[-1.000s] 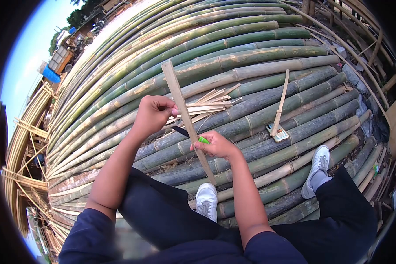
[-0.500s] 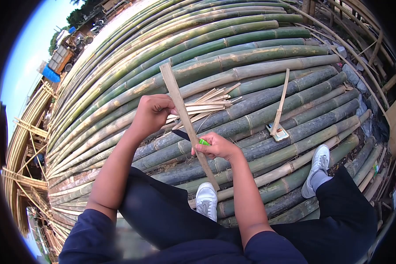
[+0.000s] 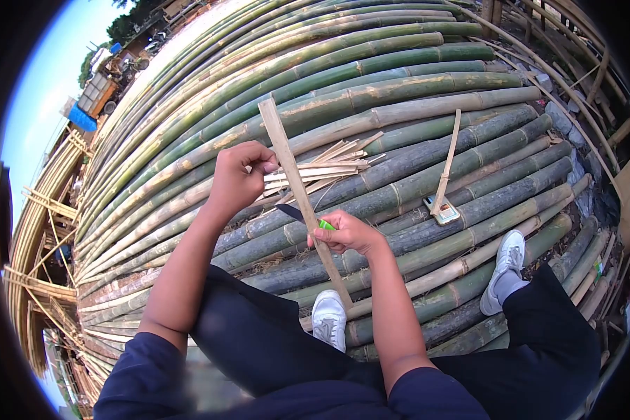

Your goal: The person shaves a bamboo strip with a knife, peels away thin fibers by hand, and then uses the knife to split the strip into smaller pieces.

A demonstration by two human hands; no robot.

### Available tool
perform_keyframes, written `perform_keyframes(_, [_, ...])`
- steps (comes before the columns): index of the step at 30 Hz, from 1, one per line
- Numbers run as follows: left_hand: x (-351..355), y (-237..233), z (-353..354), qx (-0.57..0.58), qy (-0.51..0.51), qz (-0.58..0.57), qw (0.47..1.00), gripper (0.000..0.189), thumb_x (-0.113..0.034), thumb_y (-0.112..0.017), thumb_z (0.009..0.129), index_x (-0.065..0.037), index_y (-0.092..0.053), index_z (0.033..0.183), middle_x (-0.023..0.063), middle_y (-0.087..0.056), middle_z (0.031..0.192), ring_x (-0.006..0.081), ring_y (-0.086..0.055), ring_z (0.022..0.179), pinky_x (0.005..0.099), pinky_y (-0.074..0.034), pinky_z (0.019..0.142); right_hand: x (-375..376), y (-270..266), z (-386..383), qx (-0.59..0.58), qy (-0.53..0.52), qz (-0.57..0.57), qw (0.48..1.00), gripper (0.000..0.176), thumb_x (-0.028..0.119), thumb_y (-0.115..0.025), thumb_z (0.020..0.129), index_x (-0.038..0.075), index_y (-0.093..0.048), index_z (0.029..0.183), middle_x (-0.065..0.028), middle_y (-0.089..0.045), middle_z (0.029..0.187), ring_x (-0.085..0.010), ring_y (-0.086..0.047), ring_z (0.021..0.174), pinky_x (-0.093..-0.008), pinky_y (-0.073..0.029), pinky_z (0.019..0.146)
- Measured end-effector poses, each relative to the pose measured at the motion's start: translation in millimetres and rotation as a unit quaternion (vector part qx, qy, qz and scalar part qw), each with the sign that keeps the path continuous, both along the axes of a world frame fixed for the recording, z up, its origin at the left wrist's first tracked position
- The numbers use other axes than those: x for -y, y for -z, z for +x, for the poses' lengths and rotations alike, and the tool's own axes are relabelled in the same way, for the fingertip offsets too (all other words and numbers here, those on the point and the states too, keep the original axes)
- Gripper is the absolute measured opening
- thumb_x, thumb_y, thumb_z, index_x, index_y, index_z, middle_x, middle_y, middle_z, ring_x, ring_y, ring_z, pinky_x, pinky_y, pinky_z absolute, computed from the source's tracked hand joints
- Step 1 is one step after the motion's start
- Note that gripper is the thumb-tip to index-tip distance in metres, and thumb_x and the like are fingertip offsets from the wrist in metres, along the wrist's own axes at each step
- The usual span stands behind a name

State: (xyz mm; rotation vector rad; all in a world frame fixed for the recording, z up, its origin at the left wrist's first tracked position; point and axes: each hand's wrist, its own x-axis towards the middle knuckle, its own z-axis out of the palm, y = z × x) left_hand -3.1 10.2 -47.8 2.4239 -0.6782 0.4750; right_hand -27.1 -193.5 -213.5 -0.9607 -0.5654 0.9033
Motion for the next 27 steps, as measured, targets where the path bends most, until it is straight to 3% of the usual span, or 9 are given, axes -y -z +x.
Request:
perform_keyframes(3, [-1.9, -2.9, 1.4, -0.006, -0.046, -0.023, 0.999, 0.008, 0.01, -0.063, 0.076, 0.002, -0.064, 0.08, 0.0081, -0.064, 0.07, 0.0138, -0.062, 0.064, 0.0271, -0.048, 0.059, 0.1, 2.5, 0.4, 0.01, -0.003, -0.007, 1.0, 0.035, 0.037, -0.066, 0.09, 0.002, -0.066, 0.09, 0.0082, -0.036, 0.054, -0.0032, -0.027, 0.043, -0.0236, -0.019, 0.041])
perform_keyframes(5, [-5.5, -3.6, 4.1, -0.067, -0.098, -0.142, 0.983, 0.001, 0.003, -0.064, 0.084, 0.002, -0.064, 0.085, 0.0038, -0.063, 0.07, 0.0097, -0.062, 0.064, 0.024, -0.048, 0.058, 0.3, 6.4, 0.9, 0.004, -0.004, -0.001, 1.0, 0.035, 0.037, -0.067, 0.09, 0.002, -0.066, 0.09, 0.0082, -0.036, 0.054, -0.0033, -0.027, 0.043, -0.0236, -0.019, 0.042])
perform_keyframes(8, [-15.8, -6.0, 13.0, -0.054, -0.134, -0.188, 0.971, 0.009, -0.006, -0.064, 0.09, 0.003, -0.064, 0.087, 0.0018, -0.062, 0.071, 0.0082, -0.062, 0.063, 0.0214, -0.047, 0.058, 1.4, 7.1, 0.9, -0.002, -0.003, 0.001, 1.0, 0.035, 0.037, -0.067, 0.09, 0.001, -0.066, 0.09, 0.0081, -0.036, 0.054, -0.0033, -0.027, 0.043, -0.0235, -0.019, 0.042])
perform_keyframes(13, [-24.2, -9.6, 15.1, -0.108, -0.182, -0.178, 0.961, 0.014, -0.012, -0.067, 0.09, 0.001, -0.067, 0.093, 0.0041, -0.066, 0.073, 0.0078, -0.061, 0.061, 0.0216, -0.047, 0.056, 2.1, 8.6, 1.5, -0.003, -0.004, -0.004, 1.0, 0.034, 0.036, -0.067, 0.09, 0.001, -0.066, 0.09, 0.0082, -0.036, 0.054, -0.0031, -0.027, 0.043, -0.0235, -0.018, 0.042])
perform_keyframes(15, [-30.0, -10.4, 18.5, -0.187, -0.227, -0.094, 0.951, 0.018, -0.017, -0.066, 0.091, 0.001, -0.069, 0.097, 0.0053, -0.069, 0.081, 0.0086, -0.063, 0.069, 0.0223, -0.049, 0.061, 1.6, 9.4, 1.6, -0.007, -0.002, -0.007, 1.0, 0.033, 0.035, -0.067, 0.091, 0.002, -0.066, 0.09, 0.0084, -0.036, 0.054, -0.003, -0.027, 0.043, -0.0234, -0.018, 0.042])
perform_keyframes(16, [-27.0, -5.8, 20.6, -0.187, -0.227, -0.095, 0.951, 0.018, -0.017, -0.066, 0.091, 0.001, -0.069, 0.097, 0.0053, -0.069, 0.081, 0.0086, -0.063, 0.069, 0.0223, -0.049, 0.061, 1.3, 8.9, 1.5, -0.007, -0.003, -0.007, 1.0, 0.033, 0.035, -0.067, 0.091, 0.002, -0.066, 0.09, 0.0084, -0.036, 0.054, -0.003, -0.027, 0.043, -0.0234, -0.018, 0.042])
perform_keyframes(18, [-16.6, 5.0, 24.4, -0.006, -0.083, -0.275, 0.958, 0.019, -0.019, -0.067, 0.091, -0.003, -0.071, 0.1, 0.0057, -0.071, 0.089, 0.0076, -0.063, 0.074, 0.0239, -0.049, 0.064, 0.8, 7.5, 1.3, -0.005, -0.004, -0.014, 1.0, 0.032, 0.034, -0.066, 0.091, 0.002, -0.066, 0.09, 0.0086, -0.036, 0.054, -0.003, -0.027, 0.044, -0.0232, -0.018, 0.042])
perform_keyframes(21, [-24.7, -2.1, 19.4, -0.162, -0.06, -0.196, 0.965, 0.022, -0.022, -0.067, 0.091, -0.004, -0.071, 0.103, 0.0031, -0.07, 0.094, 0.0051, -0.06, 0.081, 0.022, -0.047, 0.067, -0.2, 7.6, 0.3, -0.008, -0.002, -0.021, 1.0, 0.032, 0.034, -0.066, 0.091, 0.002, -0.066, 0.09, 0.0086, -0.036, 0.054, -0.0029, -0.027, 0.044, -0.0229, -0.019, 0.042])
perform_keyframes(27, [-19.6, -0.4, 14.2, -0.174, -0.084, -0.193, 0.962, 0.023, -0.023, -0.068, 0.09, -0.003, -0.072, 0.102, 0.0022, -0.07, 0.088, 0.0054, -0.06, 0.077, 0.0223, -0.049, 0.068, -0.5, 9.0, 0.7, -0.007, -0.007, -0.034, 0.999, 0.031, 0.034, -0.067, 0.091, 0.003, -0.066, 0.089, 0.0088, -0.037, 0.055, -0.0029, -0.027, 0.044, -0.0227, -0.019, 0.042])
